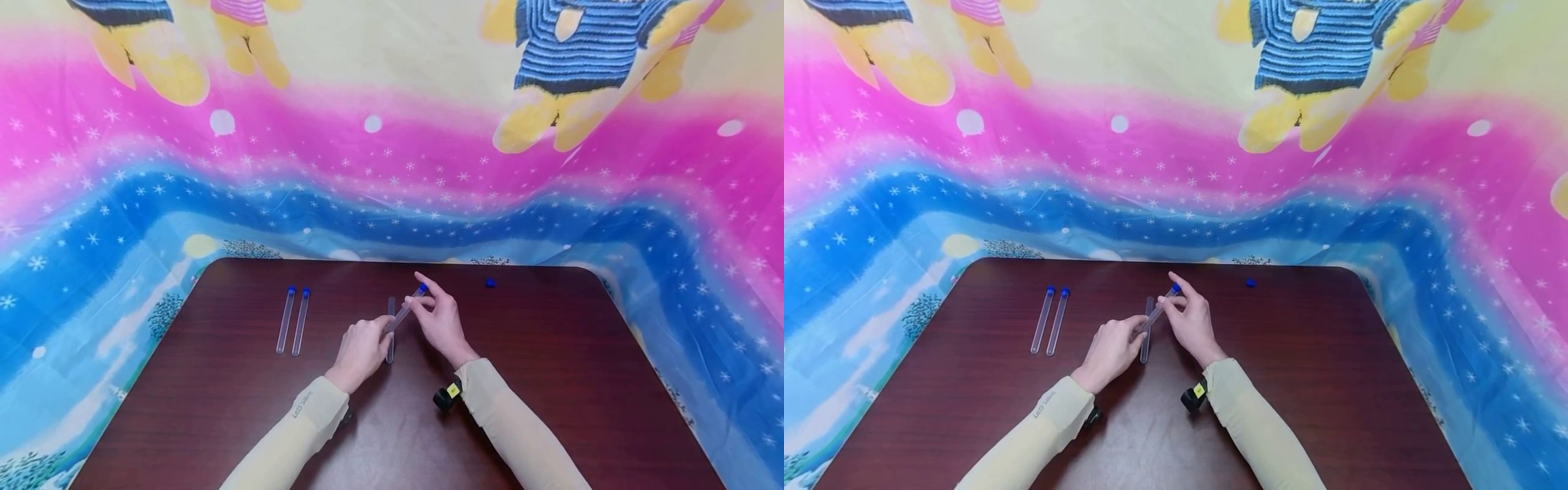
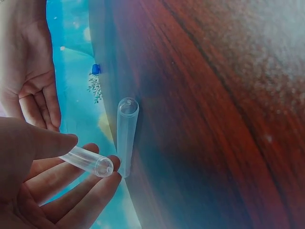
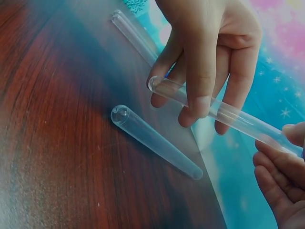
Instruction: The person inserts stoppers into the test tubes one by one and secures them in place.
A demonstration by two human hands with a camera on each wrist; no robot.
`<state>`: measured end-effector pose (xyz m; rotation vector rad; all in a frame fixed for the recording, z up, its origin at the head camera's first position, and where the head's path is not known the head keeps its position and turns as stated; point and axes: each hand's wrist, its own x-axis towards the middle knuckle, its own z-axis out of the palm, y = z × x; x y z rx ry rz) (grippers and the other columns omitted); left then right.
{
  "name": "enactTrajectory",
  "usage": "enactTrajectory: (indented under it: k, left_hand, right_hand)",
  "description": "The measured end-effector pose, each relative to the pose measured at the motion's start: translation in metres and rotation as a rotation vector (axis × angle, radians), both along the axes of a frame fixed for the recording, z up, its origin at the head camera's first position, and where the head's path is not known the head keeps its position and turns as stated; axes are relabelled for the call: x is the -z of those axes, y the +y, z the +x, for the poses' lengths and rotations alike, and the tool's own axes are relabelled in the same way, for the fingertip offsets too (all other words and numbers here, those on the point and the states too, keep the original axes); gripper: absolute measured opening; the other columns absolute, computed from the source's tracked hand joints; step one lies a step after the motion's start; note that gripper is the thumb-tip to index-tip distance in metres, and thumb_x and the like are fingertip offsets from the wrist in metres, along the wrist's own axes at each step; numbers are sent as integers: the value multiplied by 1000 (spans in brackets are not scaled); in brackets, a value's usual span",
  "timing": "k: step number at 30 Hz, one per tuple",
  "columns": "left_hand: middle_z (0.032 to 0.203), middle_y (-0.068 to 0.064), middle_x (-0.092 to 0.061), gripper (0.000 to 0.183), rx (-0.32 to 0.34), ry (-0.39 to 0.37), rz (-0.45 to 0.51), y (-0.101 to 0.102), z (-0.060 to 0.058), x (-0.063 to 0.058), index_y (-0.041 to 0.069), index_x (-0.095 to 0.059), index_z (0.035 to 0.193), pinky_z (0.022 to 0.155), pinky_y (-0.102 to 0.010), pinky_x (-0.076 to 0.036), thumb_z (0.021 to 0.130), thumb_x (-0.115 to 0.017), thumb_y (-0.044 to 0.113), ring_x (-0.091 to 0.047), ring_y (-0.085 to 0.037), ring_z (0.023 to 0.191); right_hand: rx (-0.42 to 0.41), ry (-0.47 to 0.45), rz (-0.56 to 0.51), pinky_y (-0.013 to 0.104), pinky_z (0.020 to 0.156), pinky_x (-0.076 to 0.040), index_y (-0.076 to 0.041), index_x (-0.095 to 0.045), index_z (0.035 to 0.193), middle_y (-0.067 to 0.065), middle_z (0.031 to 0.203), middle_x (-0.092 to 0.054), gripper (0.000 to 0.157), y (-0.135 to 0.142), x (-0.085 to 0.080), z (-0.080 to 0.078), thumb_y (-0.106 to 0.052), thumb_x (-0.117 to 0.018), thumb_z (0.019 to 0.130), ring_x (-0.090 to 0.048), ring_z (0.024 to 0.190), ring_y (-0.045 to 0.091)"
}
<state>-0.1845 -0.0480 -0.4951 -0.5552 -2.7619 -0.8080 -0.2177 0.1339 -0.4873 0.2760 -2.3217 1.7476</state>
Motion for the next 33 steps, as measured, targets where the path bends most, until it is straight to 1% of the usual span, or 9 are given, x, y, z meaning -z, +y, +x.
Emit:
enactTrajectory:
  k: [5, 9, 12, 14, 20, 23, 27, 30, 33]
  left_hand:
    - [81, 4, -71, 26, 1, 5, 2, -1, 0, -2, 13, -73, 119, 58, -34, -51, 94, -73, 11, -60, -12, 61]
    - [83, 3, -72, 25, 4, 17, -1, -2, -1, -3, 13, -73, 119, 57, -33, -51, 94, -74, 11, -59, -11, 60]
    - [85, 2, -73, 25, 2, 31, -3, -3, -1, -4, 13, -73, 118, 57, -33, -52, 93, -74, 11, -59, -11, 59]
    - [86, 2, -73, 24, 2, 32, -7, -3, -1, -5, 13, -73, 118, 57, -33, -52, 93, -74, 12, -60, -11, 60]
    - [89, 0, -75, 25, 5, 41, -5, -3, 0, -5, 12, -74, 118, 58, -35, -54, 93, -75, 11, -64, -15, 63]
    - [89, 0, -75, 25, 6, 45, -3, -3, 0, -5, 12, -74, 117, 58, -35, -54, 93, -75, 11, -65, -15, 63]
    - [89, -1, -75, 25, 8, 43, -7, -3, 0, -4, 11, -73, 118, 58, -35, -54, 93, -75, 10, -65, -15, 63]
    - [89, 0, -75, 25, 7, 35, -11, -3, 0, -4, 12, -73, 117, 59, -36, -54, 93, -75, 10, -65, -15, 64]
    - [87, 1, -74, 25, 6, 31, -18, -3, 0, -3, 13, -74, 118, 60, -36, -54, 93, -75, 11, -65, -15, 63]
  right_hand:
    - [1, 23, -7, 34, 84, -56, -23, -55, 147, 4, 95, -77, 53, 0, -1, 1, -15, -71, 98, -74, 90, 15]
    - [3, 23, -13, 34, 83, -56, -21, -57, 146, 4, 94, -77, 50, 0, -3, 2, -16, -71, 98, -74, 92, 16]
    - [10, 16, -7, 31, 82, -55, -21, -58, 145, 2, 93, -77, 48, 0, -3, 2, -18, -70, 99, -74, 93, 15]
    - [13, 14, -3, 30, 79, -54, -21, -58, 145, 1, 93, -77, 48, 0, -4, 2, -19, -70, 99, -74, 94, 14]
    - [22, -2, -10, 29, 76, -54, -23, -59, 144, 0, 92, -77, 47, 0, -3, 2, -18, -70, 99, -73, 93, 12]
    - [25, 7, -13, 26, 66, -51, -23, -59, 144, 1, 93, -77, 47, -1, -2, 2, -18, -70, 99, -74, 93, 13]
    - [24, 17, -12, 26, 57, -44, -22, -58, 145, 2, 93, -77, 48, -1, 1, 3, -19, -70, 99, -74, 93, 15]
    - [29, 19, 0, 25, 64, -46, -22, -58, 145, 1, 93, -77, 48, -1, 2, 2, -21, -70, 99, -73, 95, 15]
    - [40, 26, 22, 27, 65, -44, -21, -58, 145, -1, 92, -77, 47, 0, 3, 2, -23, -69, 100, -73, 96, 14]
